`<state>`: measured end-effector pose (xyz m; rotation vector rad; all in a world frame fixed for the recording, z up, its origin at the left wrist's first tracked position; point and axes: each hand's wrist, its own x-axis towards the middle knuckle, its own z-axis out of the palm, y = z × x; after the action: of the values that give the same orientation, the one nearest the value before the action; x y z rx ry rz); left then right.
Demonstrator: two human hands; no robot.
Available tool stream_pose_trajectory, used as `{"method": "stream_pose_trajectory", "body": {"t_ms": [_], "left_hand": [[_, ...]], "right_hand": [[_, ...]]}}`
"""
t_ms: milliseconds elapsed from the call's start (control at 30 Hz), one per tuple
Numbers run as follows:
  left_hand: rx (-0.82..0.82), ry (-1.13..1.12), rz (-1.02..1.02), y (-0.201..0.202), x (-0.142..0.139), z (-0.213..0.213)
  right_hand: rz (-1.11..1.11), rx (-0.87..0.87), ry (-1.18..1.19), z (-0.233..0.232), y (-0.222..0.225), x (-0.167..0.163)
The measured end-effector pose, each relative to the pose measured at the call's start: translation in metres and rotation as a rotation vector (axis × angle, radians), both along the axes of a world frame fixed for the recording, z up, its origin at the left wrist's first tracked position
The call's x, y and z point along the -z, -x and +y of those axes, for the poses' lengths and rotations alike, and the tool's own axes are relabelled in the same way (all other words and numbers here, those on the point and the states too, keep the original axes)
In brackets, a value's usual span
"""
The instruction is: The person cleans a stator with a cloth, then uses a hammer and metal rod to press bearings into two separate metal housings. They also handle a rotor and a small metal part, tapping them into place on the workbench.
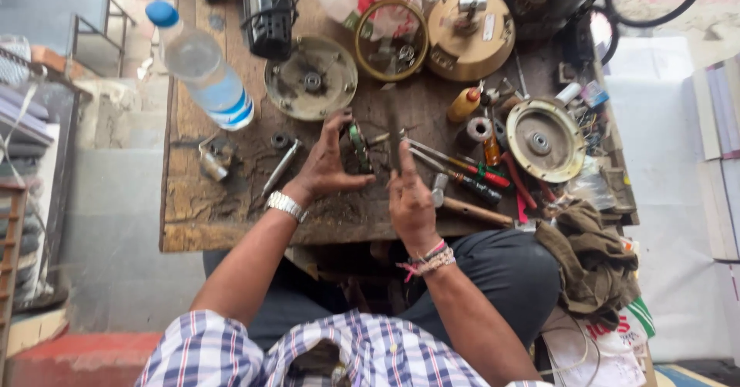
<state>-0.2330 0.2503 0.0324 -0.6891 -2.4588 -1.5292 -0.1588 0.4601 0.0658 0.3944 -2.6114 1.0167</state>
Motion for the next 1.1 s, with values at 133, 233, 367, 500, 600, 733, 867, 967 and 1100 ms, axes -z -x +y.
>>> {"method": "stream_pose_trajectory", "body": {"t_ms": [133,233,367,500,600,733,867,967,1100], "left_hand": [[0.017,0.012,0.016,-0.003,-0.008,0.002],[0.093,0.009,0.060,-0.010,-0.009,0.002],[0.035,0.004,0.025,-0.018,-0.006,0.009],[0.018,-0.002,-0.022,-0.022,-0.005,0.018],[0.034,-0.008,-0.213,-0.025,-0.006,0.020],[0.049,-0.050,-0.265,-0.024,-0.004,0.021],[0.010,-0.099,-0.021,-0.016,0.006,0.021],[-0.019,-0.113,-0.051,-0.010,0.014,0.014],[-0.038,-0.052,-0.003,-0.008,0.020,0.003]], "right_hand": [[-0.062,-0.064,-0.222,0.001,0.000,-0.009],[-0.305,0.038,-0.002,0.009,-0.004,-0.023],[-0.238,0.113,0.125,0.020,-0.003,-0.039],[-0.186,0.062,0.140,0.022,-0.002,-0.046],[-0.215,0.074,0.114,0.021,-0.005,-0.045],[-0.269,0.074,0.116,0.020,-0.010,-0.042],[-0.210,0.051,0.034,0.015,-0.009,-0.034],[-0.197,0.018,-0.042,0.012,-0.007,-0.027],[0.079,-0.090,0.112,0.008,-0.007,-0.016]]}}
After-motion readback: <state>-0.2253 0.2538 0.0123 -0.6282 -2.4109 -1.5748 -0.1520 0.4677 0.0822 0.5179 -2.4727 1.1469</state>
